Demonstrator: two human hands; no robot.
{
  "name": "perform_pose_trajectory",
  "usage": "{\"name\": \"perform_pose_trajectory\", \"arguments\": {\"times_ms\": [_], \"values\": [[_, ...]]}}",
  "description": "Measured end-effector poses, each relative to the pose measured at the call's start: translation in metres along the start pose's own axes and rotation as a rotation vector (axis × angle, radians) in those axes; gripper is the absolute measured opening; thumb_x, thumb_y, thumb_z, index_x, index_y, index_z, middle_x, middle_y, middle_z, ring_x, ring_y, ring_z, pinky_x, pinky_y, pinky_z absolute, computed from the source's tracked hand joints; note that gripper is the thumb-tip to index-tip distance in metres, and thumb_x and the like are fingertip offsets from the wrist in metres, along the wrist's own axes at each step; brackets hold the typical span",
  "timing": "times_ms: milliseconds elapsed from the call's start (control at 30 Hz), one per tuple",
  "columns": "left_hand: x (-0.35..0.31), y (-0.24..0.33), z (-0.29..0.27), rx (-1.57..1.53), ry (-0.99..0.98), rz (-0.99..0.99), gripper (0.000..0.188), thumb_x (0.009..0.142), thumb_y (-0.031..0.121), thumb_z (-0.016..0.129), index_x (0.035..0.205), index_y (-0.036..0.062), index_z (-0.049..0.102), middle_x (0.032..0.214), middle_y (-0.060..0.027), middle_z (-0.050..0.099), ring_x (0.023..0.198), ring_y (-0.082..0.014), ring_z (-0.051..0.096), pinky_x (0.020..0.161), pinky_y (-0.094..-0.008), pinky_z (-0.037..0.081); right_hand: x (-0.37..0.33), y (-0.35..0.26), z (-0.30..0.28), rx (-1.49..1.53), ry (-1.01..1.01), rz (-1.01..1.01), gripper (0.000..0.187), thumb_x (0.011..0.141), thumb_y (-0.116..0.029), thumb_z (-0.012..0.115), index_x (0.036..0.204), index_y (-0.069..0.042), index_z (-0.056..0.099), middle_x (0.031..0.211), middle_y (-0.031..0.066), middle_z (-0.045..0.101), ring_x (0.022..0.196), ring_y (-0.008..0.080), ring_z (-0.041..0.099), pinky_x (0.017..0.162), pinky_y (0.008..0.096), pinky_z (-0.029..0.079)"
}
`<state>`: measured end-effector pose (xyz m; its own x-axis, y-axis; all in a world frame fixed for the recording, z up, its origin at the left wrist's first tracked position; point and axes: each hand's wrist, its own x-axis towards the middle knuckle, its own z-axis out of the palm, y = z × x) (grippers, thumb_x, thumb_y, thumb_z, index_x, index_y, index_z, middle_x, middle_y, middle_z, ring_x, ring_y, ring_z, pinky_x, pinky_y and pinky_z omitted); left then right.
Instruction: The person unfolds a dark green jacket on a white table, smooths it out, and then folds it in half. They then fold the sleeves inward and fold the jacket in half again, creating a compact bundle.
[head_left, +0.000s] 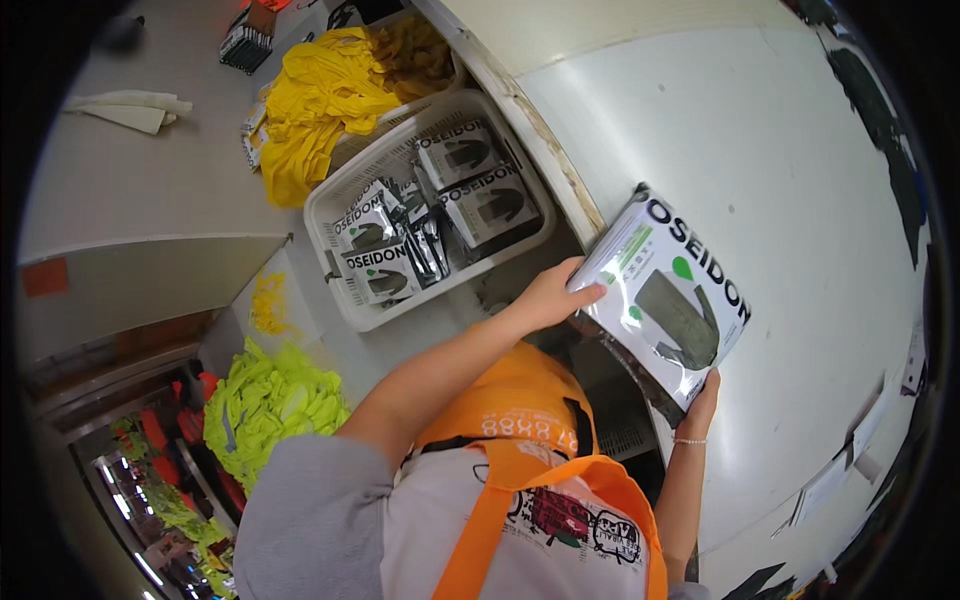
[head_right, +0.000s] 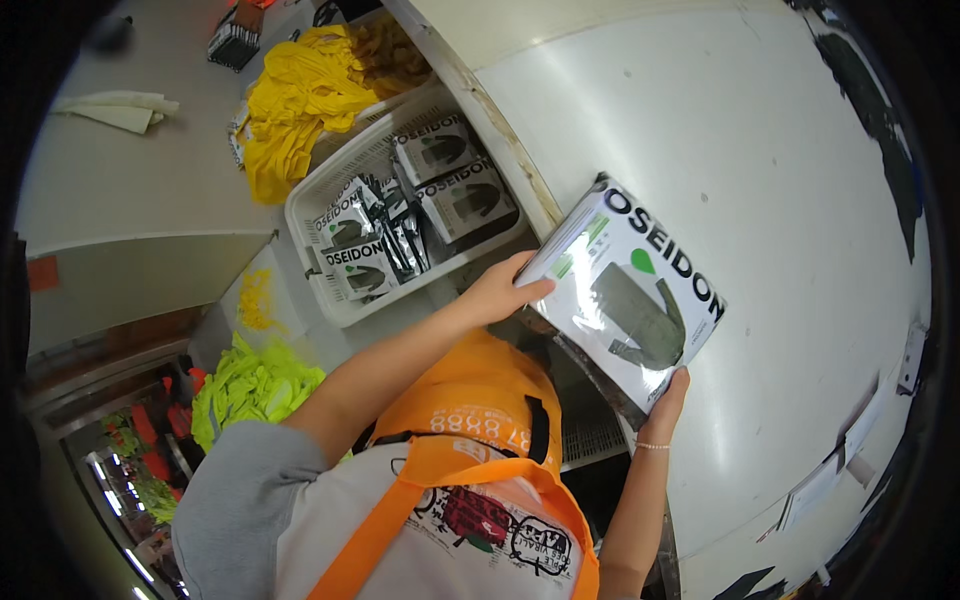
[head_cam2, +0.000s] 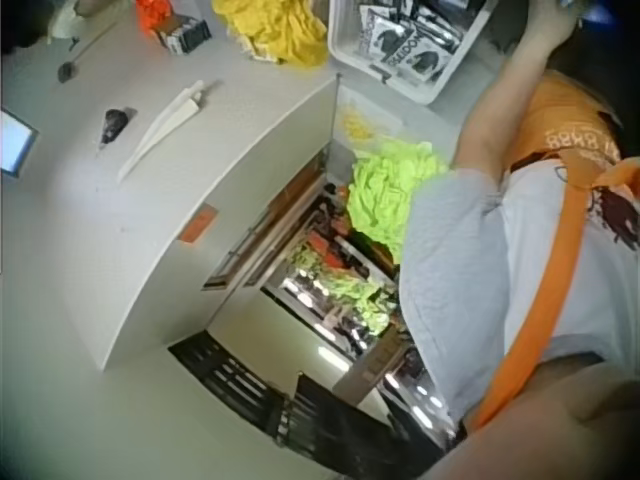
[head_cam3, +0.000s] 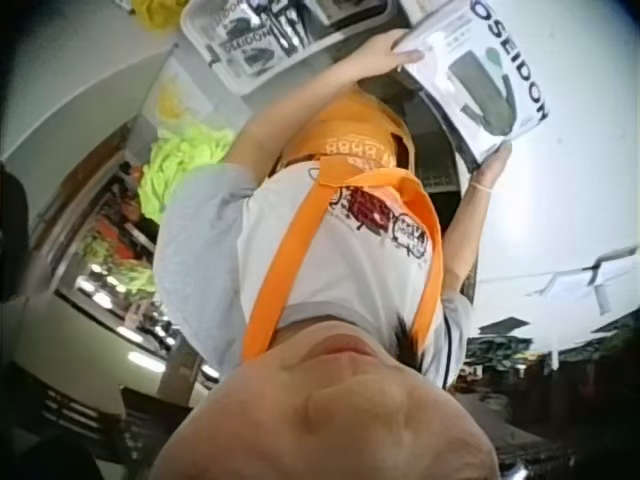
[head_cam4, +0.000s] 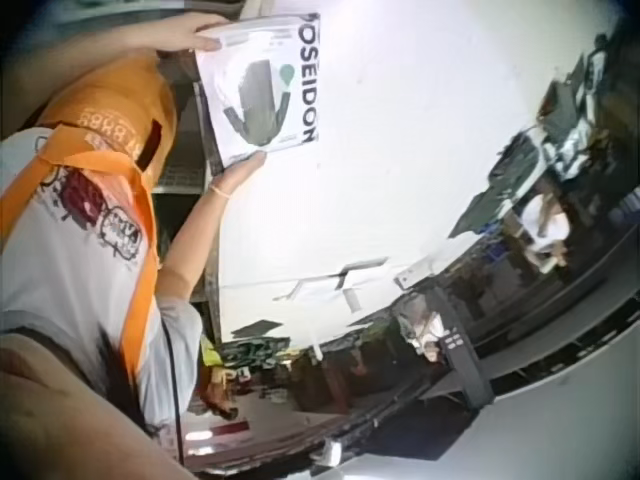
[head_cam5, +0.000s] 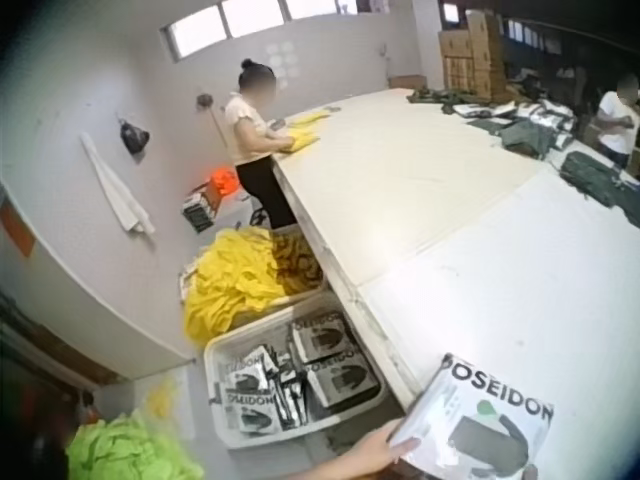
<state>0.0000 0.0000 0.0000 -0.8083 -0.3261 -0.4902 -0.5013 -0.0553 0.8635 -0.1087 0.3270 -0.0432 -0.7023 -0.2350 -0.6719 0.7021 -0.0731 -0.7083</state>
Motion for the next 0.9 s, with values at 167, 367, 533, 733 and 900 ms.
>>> {"name": "perform_pose_trajectory", "arguments": {"times_ms": [167,367,533,733,900], "values": [[-0.132,-0.09,-0.059,-0.307,0.294,-0.089,0.059,0.083,0.028,0.07,0.128,-0.0031,0.047,0.114,-0.0133,0.061,0.102,-0.0188,0.059,0.088,-0.0304,0.046,-0.098,-0.001,0.127,-0.958,-0.159,-0.341,0.071,0.086,-0.034,0.065,0.133,0.008,0.034,0.124,0.019,0.051,0.113,0.0248,0.05,0.098,0.0333,0.039],[-0.244,-0.135,-0.189,-0.205,0.6,-0.251,0.05,0.091,0.027,0.061,0.13,-0.0007,0.046,0.111,-0.0071,0.061,0.092,-0.0141,0.059,0.086,-0.0277,0.046,-0.094,0.081,0.282,-0.823,-0.548,-0.135,0.097,0.074,-0.036,0.076,0.138,0.013,0.023,0.128,0.0271,0.05,0.118,0.0292,0.051,0.099,0.0324,0.039],[-0.169,-0.138,-0.299,-0.709,0.605,-0.216,0.075,0.088,0.058,0.048,0.141,0.0068,0.033,0.132,-0.0123,0.047,0.116,-0.0216,0.047,0.101,-0.0417,0.032,0.01,0.084,0.41,-1.144,-0.406,-0.494,0.102,0.083,-0.065,0.049,0.143,0.009,0.012,0.139,0.037,0.029,0.13,0.0417,0.035,0.107,0.0385,0.032],[-0.139,-0.129,-0.264,-0.279,0.503,-0.279,0.069,0.089,0.049,0.052,0.142,0.0107,0.031,0.132,-0.0109,0.049,0.117,-0.0218,0.049,0.093,-0.0366,0.04,-0.001,0.078,0.425,-0.853,-0.238,-0.707,0.046,0.091,-0.033,0.056,0.123,-0.001,0.051,0.108,0.0231,0.062,0.101,0.0374,0.059,0.088,0.0399,0.046],[-0.167,0.037,-0.196,-0.357,-0.256,0.51,0.03,0.09,0.024,0.053,0.098,-0.0022,0.064,0.097,-0.012,0.064,0.088,-0.0172,0.06,0.08,-0.0289,0.046,-0.056,0.202,0.235,-0.988,-0.124,-0.287,0.038,0.089,-0.032,0.057,0.114,-0.003,0.058,0.103,0.0218,0.064,0.096,0.037,0.062,0.085,0.041,0.049]]}}
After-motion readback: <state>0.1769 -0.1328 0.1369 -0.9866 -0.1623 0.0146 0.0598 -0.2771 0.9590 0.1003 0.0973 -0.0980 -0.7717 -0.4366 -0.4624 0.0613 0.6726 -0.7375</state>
